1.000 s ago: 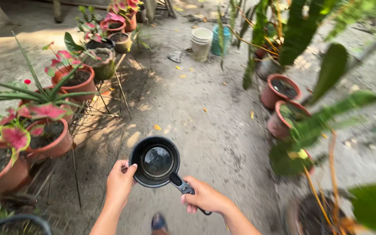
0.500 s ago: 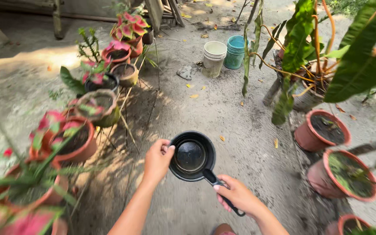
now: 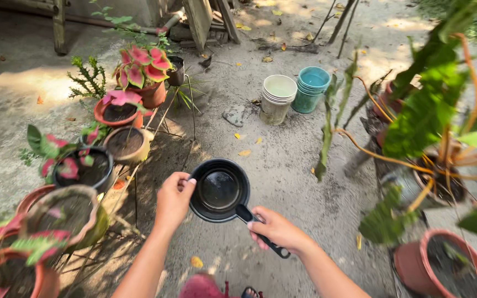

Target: The person waters various potted plants in a garden using a black dipper. They scoop water from several buckets and pour it directly onto the soil of each plant pot.

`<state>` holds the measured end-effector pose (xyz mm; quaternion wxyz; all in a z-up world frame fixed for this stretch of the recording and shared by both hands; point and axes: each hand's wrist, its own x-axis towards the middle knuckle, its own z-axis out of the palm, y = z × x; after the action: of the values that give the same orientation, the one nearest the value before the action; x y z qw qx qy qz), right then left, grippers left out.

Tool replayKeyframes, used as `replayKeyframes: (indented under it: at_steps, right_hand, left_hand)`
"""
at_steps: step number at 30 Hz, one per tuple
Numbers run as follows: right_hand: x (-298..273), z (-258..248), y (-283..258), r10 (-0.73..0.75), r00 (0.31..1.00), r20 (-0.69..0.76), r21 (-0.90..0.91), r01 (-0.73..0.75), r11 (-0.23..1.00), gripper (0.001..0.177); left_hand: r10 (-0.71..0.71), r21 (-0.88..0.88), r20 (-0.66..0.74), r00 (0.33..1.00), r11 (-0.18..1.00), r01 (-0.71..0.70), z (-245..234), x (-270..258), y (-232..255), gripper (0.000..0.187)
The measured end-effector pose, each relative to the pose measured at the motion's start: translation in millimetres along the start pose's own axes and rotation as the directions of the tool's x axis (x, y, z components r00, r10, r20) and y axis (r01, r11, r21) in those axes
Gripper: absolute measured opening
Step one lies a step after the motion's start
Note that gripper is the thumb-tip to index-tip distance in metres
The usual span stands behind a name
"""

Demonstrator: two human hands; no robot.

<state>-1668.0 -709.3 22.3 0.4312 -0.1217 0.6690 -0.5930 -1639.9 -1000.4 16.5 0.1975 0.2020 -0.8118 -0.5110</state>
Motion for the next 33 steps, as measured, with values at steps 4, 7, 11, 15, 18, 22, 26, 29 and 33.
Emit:
replayKeyframes:
  at_steps: [4,7,11,15,18,22,26,29,33]
  right_hand:
    - [98,-53,-39,-0.007,1.000,-0.007,-0.031,0.006,0.999,0.016]
    - [173,-98,-66,0.013,0.998,-0.061,-0.060,-0.016,0.998,0.018]
    - [269,-159,-111,-0.024,0.989,-0.145,-0.046,0.018,0.999,0.018]
    - [345,-225,-155,-0.035,0.953,-0.301,-0.049,0.021,0.999,0.016]
    - [384,-272,-166,-0.060,0.907,-0.417,-0.064,0.036,0.997,0.016]
    - [448,-351,-162,-0.097,0.853,-0.514,-0.047,0.084,0.995,0.017]
    - [517,-439,-155,0.004,0.762,-0.647,0.020,0.011,1.000,0.020]
    - [570,-514,-154,-0.011,0.779,-0.627,0.017,0.027,0.999,0.024]
    - [645,-596,-136,-0.002,0.725,-0.689,-0.085,-0.078,0.993,0.024]
  left_hand:
    - [0.034,-0.076,-0.067,0.997,0.996,-0.039,32,100,-11,0.024]
    - [-0.085,-0.076,-0.039,0.996,0.994,0.082,61,188,-21,0.025]
    - [-0.036,-0.103,0.042,0.998,0.994,0.040,114,323,-27,0.026]
    - [0.101,-0.054,0.099,0.990,0.994,-0.096,191,453,-24,0.027]
    - [0.186,-0.011,0.182,0.966,0.982,-0.187,248,533,-25,0.026]
    - [0.311,-0.076,0.263,0.913,0.950,-0.301,336,623,-20,0.023]
    - [0.281,0.020,0.329,0.901,0.952,-0.305,431,707,-22,0.021]
    - [0.253,0.050,0.372,0.893,0.955,-0.291,503,768,-36,0.023]
    - [0.242,0.076,0.461,0.854,0.948,-0.310,575,838,-61,0.032]
